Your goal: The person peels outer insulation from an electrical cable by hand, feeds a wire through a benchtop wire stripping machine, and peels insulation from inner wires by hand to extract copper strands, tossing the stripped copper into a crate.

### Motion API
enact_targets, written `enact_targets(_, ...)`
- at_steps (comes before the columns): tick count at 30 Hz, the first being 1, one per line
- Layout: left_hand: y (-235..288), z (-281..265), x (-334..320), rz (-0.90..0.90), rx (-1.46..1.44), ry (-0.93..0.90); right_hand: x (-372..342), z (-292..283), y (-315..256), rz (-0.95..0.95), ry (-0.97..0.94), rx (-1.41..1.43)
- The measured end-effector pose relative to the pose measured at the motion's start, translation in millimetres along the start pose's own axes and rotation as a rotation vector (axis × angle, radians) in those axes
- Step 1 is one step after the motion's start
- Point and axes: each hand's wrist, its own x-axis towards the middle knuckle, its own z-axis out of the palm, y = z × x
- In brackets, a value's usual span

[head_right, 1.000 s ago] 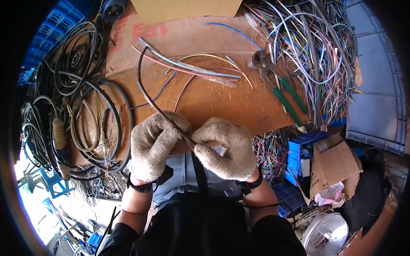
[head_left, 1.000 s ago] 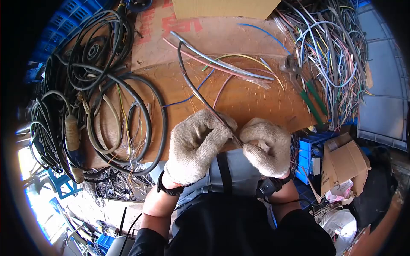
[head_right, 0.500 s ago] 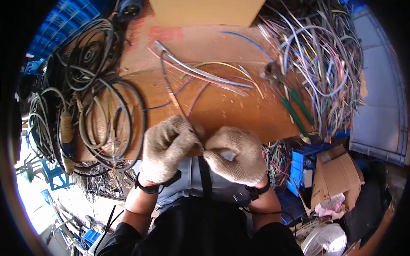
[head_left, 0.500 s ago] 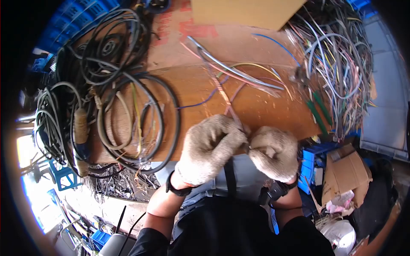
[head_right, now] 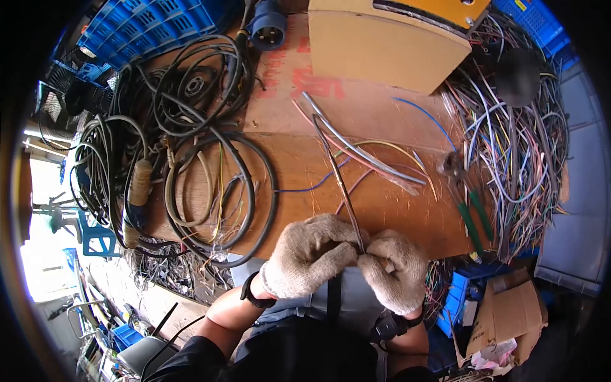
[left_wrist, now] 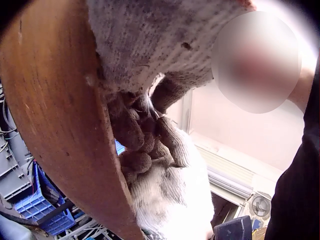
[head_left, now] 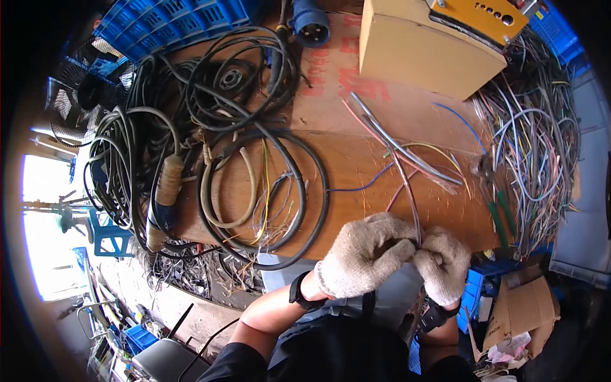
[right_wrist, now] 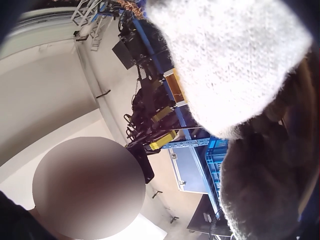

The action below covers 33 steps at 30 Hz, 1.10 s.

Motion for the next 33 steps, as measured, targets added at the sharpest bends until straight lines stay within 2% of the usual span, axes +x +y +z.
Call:
enact_targets(2, -4.9, 0.5, 1.4, 0.159, 0.084, 0.020, -1.2, 0.8, 2.6, 0.004, -0.006, 0.011)
enact_targets(3, 0.6, 1.4, 1.0, 0.087, 0.028, 0.016, -0.2, 0.1, 2.3, -0.015, -0.021, -0.015)
enact_targets(8, 4.1, -0.2, 3.3, 0.104, 0.034, 0.009, 0.0, 1.5, -2.7, 0.018, -0.054, -0.010)
enact_targets(10, 5.3, -0.8, 1.7, 0.111, 0.057, 0.017, -2.0, 9.5, -5.4, 0.092, 0.134, 0.182)
enact_targets(11, 3.2, 1.0, 0.2, 0.074, 0.002, 0.030, -5.1, 13.5, -4.7, 0.130, 0.229, 0.174)
enact_targets(12, 2.3, 1.4, -0.1, 0.039, -0.054, 0.043, -7.6, 12.7, 4.2, 0.106, 0.251, 0.234)
enact_targets(14, 3.1, 0.3, 0.2, 0.055, -0.009, 0.035, -16.9, 11.1, 8.0, 0.199, 0.299, 0.377)
enact_targets(15, 1.2, 0.5, 0.2, 0.072, -0.011, 0.037, -25.5, 11.6, 10.4, 0.303, 0.371, 0.414)
enact_targets(16, 0.4, 0.1, 0.4, 0.089, -0.014, 0.038, -29.9, 13.6, 14.8, 0.298, 0.365, 0.421)
enact_targets(18, 1.4, -1.1, 1.1, 0.098, 0.020, 0.037, -32.6, 15.4, 22.2, 0.354, 0.523, 0.319)
enact_targets(19, 1.6, -1.0, 1.4, 0.106, 0.048, 0.026, -31.3, 6.6, 22.6, 0.340, 0.324, 0.247)
enact_targets(23, -2.2, 0.8, 2.2, 0.078, 0.022, 0.026, -32.2, -1.4, 32.0, 0.197, 0.221, 0.121)
enact_targets(25, -3.3, 0.5, 2.4, 0.117, 0.093, 0.030, -34.4, -2.2, 37.5, 0.483, 0.270, 0.645)
enact_targets(26, -3.1, 0.8, 2.6, 0.119, 0.093, 0.032, -35.2, -5.3, 39.5, 0.482, 0.268, 0.645)
enact_targets(28, -2.2, 1.0, 2.5, 0.111, 0.143, 0.032, -9.7, 0.7, 7.8, 0.051, 0.051, 0.042)
enact_targets(29, -2.6, 1.0, 2.6, 0.114, 0.145, 0.032, -11.1, 0.3, 7.9, 0.114, 0.054, 0.039)
enact_targets(33, -2.3, 0.7, 2.6, 0.124, 0.152, 0.035, -9.2, 1.3, 4.6, 0.092, 0.093, 0.014)
